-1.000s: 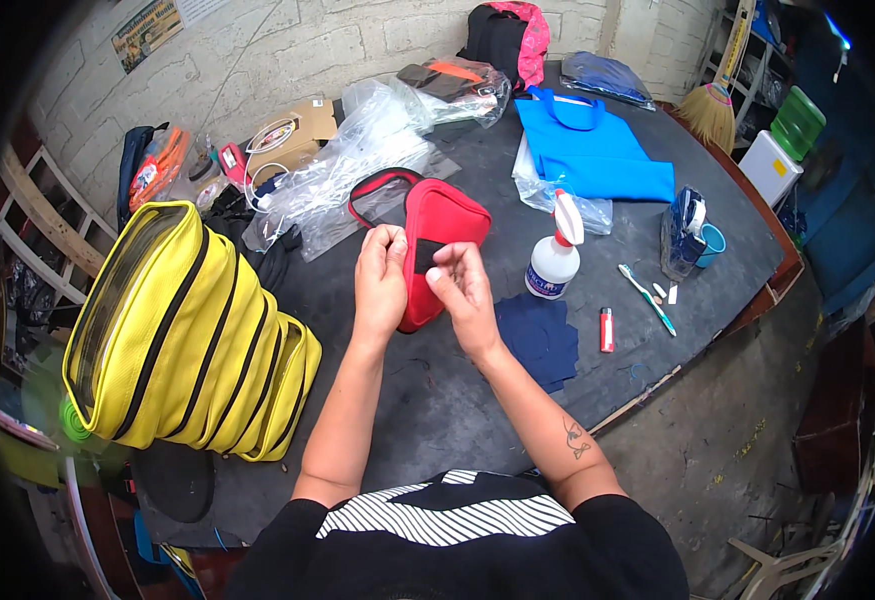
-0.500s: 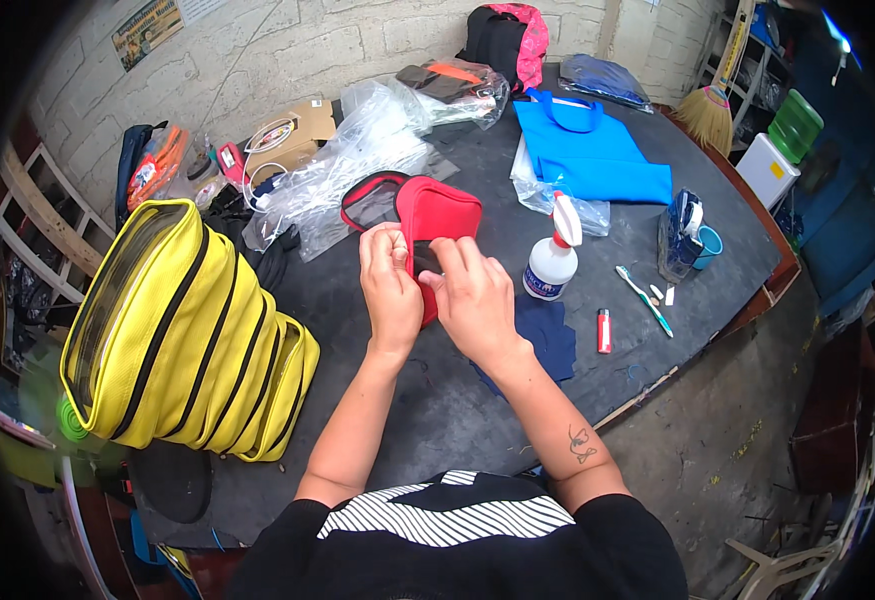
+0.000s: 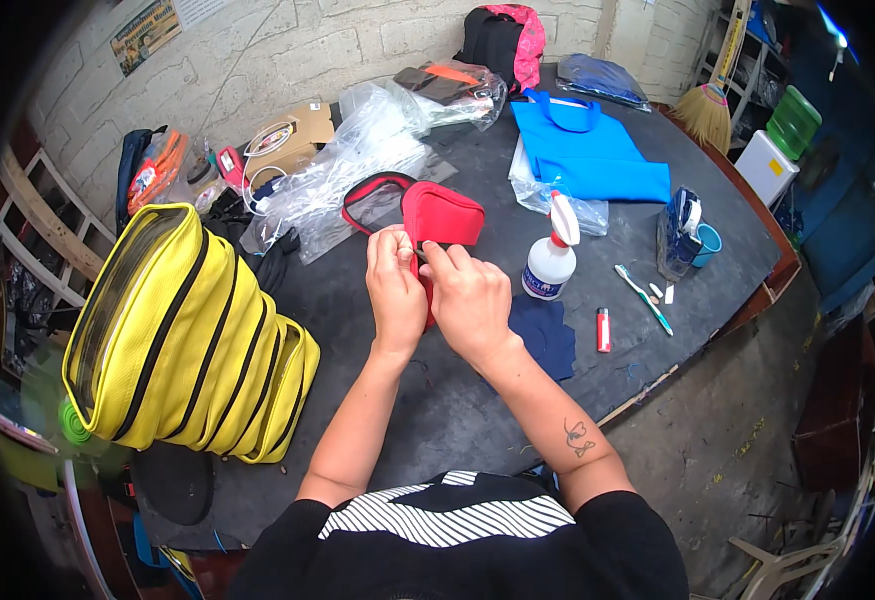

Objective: Inspecting a small red bag for defects, checking the zipper, and using a lighter to burn off a loose thread.

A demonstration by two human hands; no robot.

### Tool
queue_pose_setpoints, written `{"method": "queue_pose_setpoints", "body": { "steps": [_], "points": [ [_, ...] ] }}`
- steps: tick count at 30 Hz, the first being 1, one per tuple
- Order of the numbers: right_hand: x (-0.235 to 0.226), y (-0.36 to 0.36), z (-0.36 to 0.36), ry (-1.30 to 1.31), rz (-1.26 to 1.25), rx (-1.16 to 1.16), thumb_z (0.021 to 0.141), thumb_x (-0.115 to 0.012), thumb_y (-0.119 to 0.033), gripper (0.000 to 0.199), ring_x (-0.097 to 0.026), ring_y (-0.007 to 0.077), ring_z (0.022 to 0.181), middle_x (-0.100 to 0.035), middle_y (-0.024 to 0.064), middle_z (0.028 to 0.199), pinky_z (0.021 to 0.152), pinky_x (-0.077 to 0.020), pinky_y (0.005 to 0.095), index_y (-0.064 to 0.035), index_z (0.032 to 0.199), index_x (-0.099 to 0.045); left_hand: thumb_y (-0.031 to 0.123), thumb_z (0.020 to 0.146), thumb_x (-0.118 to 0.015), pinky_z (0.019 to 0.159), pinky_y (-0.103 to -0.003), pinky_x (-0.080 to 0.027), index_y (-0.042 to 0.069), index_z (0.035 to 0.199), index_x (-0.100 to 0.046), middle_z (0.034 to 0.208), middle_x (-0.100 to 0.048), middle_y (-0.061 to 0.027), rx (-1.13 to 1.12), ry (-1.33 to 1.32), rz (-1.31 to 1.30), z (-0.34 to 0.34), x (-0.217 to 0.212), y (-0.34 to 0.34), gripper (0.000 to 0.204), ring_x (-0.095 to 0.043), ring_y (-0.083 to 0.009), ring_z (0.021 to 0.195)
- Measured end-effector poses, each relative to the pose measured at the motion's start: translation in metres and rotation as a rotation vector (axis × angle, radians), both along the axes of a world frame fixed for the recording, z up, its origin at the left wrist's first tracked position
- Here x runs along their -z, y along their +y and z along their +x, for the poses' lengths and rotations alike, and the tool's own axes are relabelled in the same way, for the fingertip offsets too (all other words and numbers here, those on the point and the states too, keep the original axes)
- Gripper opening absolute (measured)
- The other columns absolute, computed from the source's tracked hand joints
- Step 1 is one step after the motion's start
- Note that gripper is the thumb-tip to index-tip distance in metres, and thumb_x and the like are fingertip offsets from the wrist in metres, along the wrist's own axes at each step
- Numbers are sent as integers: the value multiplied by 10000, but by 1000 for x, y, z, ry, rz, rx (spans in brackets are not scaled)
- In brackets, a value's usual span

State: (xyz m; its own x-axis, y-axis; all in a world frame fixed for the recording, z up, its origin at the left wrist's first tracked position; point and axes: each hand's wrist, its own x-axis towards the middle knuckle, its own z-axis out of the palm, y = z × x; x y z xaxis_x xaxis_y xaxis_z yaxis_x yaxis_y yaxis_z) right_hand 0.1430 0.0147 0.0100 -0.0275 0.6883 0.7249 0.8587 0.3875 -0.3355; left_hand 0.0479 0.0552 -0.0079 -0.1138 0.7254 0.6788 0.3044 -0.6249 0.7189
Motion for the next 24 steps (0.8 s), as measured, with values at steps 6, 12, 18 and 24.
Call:
{"method": "queue_pose_setpoints", "body": {
  "steps": [6, 12, 18, 24],
  "points": [
    [-2, 10, 26, 644, -311, -264, 885, -581, -118, 228, -579, 141, 709, -604, 54, 805, 630, -459, 298, -24, 1091, -607, 26, 907, -557, 780, -283, -484, 43, 1078, -500, 1005, -608, -78, 750, -925, -570, -7, 6, 9, 181, -587, -139, 854],
    [-27, 1, 57, 270, -278, -220, 872, -573, -58, 236, -533, 131, 678, -607, 52, 857, 653, -448, 275, -23, 1104, -603, 54, 893, -596, 843, -329, -514, 61, 1255, -467, 1015, -627, -82, 1101, -1074, -990, -5, 4, 18, 384, -623, -157, 910],
    [-63, -21, 62, -145, -161, 19, 786, -666, -98, 190, -616, 259, 653, -602, 110, 803, 602, -479, 360, -74, 974, -647, 27, 875, -611, 792, -263, -485, 45, 1010, -558, 964, -632, -55, 918, -1031, -850, 13, -2, 8, 146, -598, -123, 860],
    [-74, -30, 54, -284, -170, 121, 752, -699, -161, 134, -629, 290, 669, -606, 95, 794, 600, -485, 387, -84, 858, -675, -15, 845, -628, 751, -266, -503, 33, 971, -554, 886, -645, -59, 847, -986, -832, 15, -1, 7, 154, -614, -129, 786]
  ]
}}
